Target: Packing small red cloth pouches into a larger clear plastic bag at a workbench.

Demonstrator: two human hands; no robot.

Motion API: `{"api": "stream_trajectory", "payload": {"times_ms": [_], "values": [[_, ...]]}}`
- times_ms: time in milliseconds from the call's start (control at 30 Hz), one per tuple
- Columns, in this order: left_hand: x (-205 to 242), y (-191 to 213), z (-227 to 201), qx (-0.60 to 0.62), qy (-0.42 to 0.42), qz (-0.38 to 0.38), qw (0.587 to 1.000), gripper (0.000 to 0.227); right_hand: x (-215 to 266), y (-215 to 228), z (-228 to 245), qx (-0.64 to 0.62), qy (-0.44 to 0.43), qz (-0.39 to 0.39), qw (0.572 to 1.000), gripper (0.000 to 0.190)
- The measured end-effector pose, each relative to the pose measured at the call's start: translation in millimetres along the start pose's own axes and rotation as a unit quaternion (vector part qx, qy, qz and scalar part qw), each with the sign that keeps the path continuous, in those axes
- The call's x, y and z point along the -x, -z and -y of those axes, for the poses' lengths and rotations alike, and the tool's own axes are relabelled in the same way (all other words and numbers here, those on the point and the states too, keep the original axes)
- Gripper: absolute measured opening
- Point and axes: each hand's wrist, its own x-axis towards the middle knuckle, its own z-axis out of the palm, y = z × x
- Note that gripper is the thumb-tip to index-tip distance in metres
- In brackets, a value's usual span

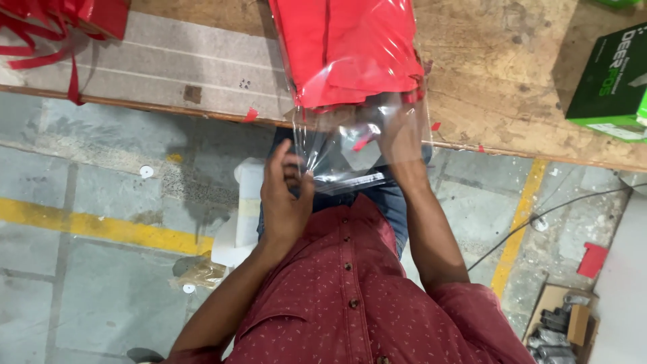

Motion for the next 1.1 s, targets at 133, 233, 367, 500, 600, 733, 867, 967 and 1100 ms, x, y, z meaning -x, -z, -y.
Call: {"api": "stream_trajectory", "payload": {"times_ms": [133,233,367,500,600,733,867,967,1100], "values": [[8.3,3.8,-12.1,-0.193,-0.295,-0.084,0.932,0.054,0.1,-3.1,-6.3,0.094,0.118,-0.030,0.988,0.043],[12.7,-5.7,1.1,-0.059,-0.412,0.234,0.878,0.047,0.5,0.0,-7.4,0.098,0.103,0.019,0.990,0.054],[2.3,-48.6,-5.6,-0.127,-0.334,0.360,0.862,0.046,2.0,-4.4,-19.4,0.119,0.093,0.053,0.987,0.040],[-14.5,-74.9,-8.3,-0.250,-0.325,0.178,0.895,0.071,0.6,3.5,-15.1,0.039,0.024,0.073,0.996,0.027],[-31.5,-80.9,-34.1,-0.332,-0.264,0.174,0.889,0.078,-7.6,35.9,21.1,-0.053,-0.085,0.134,0.986,0.040],[-39.3,-128.2,28.8,-0.267,-0.208,0.230,0.912,0.082,-2.4,37.6,18.7,-0.033,-0.150,0.261,0.953,0.062],[-61.8,-141.1,36.5,-0.256,-0.326,0.041,0.909,0.057,9.5,31.9,12.4,-0.059,0.059,0.159,0.984,0.071],[-75.9,-148.0,22.5,-0.365,-0.271,0.109,0.884,0.056,23.6,41.3,27.8,0.034,0.073,0.125,0.989,0.070],[-87.9,-151.1,2.3,-0.417,-0.227,0.148,0.868,0.068,59.0,53.7,40.0,0.002,0.000,0.117,0.993,0.065]]}}
